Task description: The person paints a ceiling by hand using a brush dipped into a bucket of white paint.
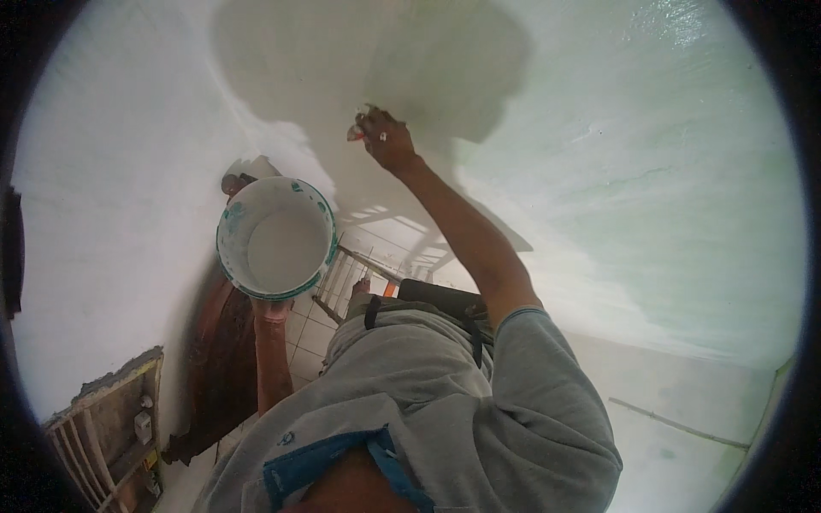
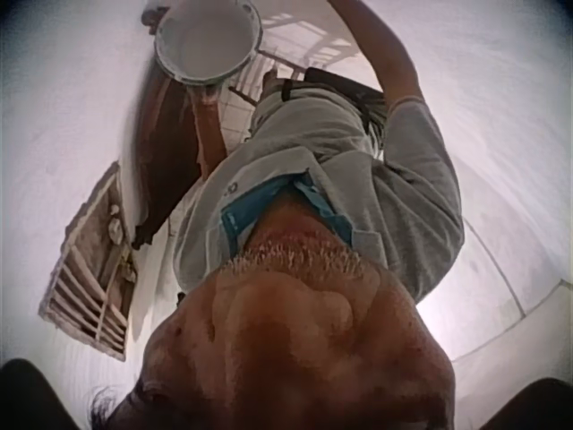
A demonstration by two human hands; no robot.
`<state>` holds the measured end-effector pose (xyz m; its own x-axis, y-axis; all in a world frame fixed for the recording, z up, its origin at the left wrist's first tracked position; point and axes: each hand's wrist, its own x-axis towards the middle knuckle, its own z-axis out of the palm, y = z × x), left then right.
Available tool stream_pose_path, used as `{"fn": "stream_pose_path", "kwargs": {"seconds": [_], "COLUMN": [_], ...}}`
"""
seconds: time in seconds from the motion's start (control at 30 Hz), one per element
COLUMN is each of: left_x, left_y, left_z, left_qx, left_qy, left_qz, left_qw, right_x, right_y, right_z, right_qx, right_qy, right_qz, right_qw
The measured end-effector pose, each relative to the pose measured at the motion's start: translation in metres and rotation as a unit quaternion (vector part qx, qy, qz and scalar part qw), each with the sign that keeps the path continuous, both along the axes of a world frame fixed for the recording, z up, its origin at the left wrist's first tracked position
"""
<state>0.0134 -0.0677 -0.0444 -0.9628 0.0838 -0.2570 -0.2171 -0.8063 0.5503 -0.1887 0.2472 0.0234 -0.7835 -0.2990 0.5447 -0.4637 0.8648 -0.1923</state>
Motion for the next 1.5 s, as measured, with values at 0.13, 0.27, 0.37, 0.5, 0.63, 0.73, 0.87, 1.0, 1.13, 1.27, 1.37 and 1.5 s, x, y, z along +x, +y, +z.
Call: {"fn": "stream_pose_path", "kwargs": {"seconds": [0.13, 0.27, 0.37, 0.5, 0.63, 0.73, 0.87, 1.0, 1.13, 1.27, 1.37, 1.5], "left_x": [0.001, -0.002, -0.002, -0.005, -0.007, -0.013, -0.017, -0.02, -0.026, -0.032, -0.035, -0.041], "left_y": [-0.002, -0.006, -0.004, -0.003, -0.001, 0.007, 0.01, 0.008, 0.01, 0.007, 0.013, 0.008], "left_z": [-0.006, -0.015, -0.013, 0.002, -0.005, 0.023, 0.025, 0.024, 0.028, 0.027, 0.039, 0.027], "left_qx": [0.111, 0.09, 0.119, 0.122, -0.118, 0.131, 0.106, 0.12, 0.134, 0.107, 0.107, 0.107], "left_qy": [-0.015, -0.038, -0.057, -0.089, 0.032, -0.103, -0.085, -0.063, -0.046, -0.013, -0.067, -0.025], "left_qz": [-0.015, -0.023, -0.022, -0.035, -0.054, -0.014, -0.043, -0.077, -0.094, -0.123, -0.084, -0.145], "left_qw": [0.994, 0.995, 0.991, 0.988, 0.991, 0.986, 0.99, 0.988, 0.985, 0.987, 0.988, 0.983], "right_x": [0.004, 0.033, 0.048, 0.048, 0.043, 0.05, 0.05, 0.04, 0.075, 0.104, 0.103, 0.114], "right_y": [0.0, 0.015, 0.019, 0.032, 0.026, 0.01, 0.03, 0.053, 0.05, 0.04, 0.061, 0.038], "right_z": [0.085, 0.185, 0.243, 0.245, 0.158, 0.121, 0.178, 0.289, 0.403, 0.422, 0.357, 0.225], "right_qx": [-0.029, -0.006, 0.022, -0.066, 0.012, 0.117, 0.058, 0.083, 0.061, 0.184, 0.16, 0.112], "right_qy": [0.177, 0.27, 0.384, 0.34, 0.186, 0.038, 0.085, 0.298, 0.359, 0.47, 0.331, 0.145], "right_qz": [0.037, -0.013, 0.016, 0.016, 0.019, 0.0, 0.009, -0.033, -0.092, -0.12, -0.104, -0.024], "right_qw": [0.983, 0.963, 0.923, 0.938, 0.982, 0.992, 0.995, 0.95, 0.927, 0.855, 0.924, 0.983]}}
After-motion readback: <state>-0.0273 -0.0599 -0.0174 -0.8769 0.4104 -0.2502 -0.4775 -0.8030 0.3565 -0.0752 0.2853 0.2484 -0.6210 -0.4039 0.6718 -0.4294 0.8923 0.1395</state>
